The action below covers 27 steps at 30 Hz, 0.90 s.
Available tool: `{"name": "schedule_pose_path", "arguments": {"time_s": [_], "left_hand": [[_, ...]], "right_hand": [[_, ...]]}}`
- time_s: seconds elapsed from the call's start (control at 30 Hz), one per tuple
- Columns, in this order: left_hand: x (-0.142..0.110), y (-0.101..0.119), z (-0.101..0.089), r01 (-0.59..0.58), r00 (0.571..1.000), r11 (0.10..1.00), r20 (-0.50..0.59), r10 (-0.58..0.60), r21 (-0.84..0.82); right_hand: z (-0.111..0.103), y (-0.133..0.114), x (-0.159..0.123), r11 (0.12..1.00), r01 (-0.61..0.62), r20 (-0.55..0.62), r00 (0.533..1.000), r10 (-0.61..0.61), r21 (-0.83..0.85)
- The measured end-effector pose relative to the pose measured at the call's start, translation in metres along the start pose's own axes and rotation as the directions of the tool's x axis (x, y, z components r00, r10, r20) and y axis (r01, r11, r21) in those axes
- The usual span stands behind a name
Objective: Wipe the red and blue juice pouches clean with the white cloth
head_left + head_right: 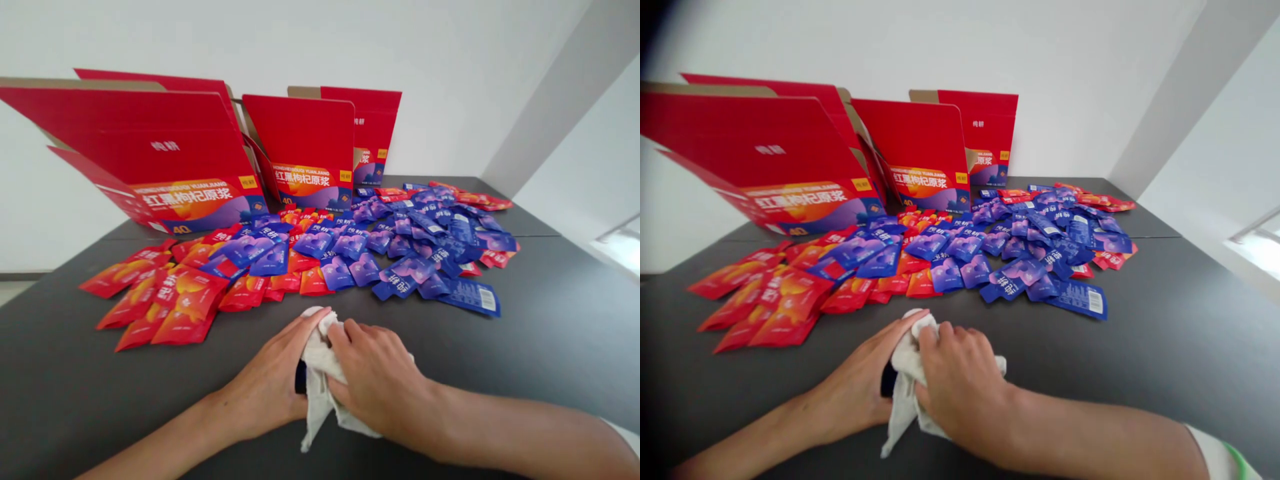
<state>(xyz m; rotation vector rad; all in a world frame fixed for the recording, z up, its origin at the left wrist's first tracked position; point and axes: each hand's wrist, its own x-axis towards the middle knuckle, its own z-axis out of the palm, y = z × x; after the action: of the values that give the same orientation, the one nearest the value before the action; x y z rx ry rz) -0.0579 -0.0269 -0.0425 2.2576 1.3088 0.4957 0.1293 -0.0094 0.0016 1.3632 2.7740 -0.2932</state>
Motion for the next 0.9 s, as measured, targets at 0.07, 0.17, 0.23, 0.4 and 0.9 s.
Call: {"name": "schedule_pose_path", "arguments": {"time_s": [0.07,0.17,0.23,0.4,0.9], "left_hand": [[0.000,0.001,-0.001,0.008,1.000,1.000,0.009,-0.008,-0.001],[0.001,0.004,-0.002,0.043,0.999,0.999,0.021,-0.042,-0.025],[0.002,0.005,-0.002,0.039,0.999,0.999,0.016,-0.039,-0.034],[0.001,0.004,0.000,0.005,1.000,0.999,0.001,-0.005,-0.034],[0.000,0.005,0.000,0.032,0.999,0.998,0.003,-0.032,-0.060]], "right_hand": [[-0.001,0.003,-0.001,1.000,-0.013,0.012,1.000,0.013,-0.019],[-0.007,0.014,-0.003,0.988,-0.099,0.067,0.992,0.108,-0.122],[-0.009,0.015,-0.002,0.982,-0.119,0.073,0.989,0.131,-0.145],[-0.004,0.000,-0.001,0.998,-0.040,0.027,0.999,0.042,-0.044],[-0.005,0.006,0.001,0.985,-0.108,0.059,0.991,0.117,-0.136]]}}
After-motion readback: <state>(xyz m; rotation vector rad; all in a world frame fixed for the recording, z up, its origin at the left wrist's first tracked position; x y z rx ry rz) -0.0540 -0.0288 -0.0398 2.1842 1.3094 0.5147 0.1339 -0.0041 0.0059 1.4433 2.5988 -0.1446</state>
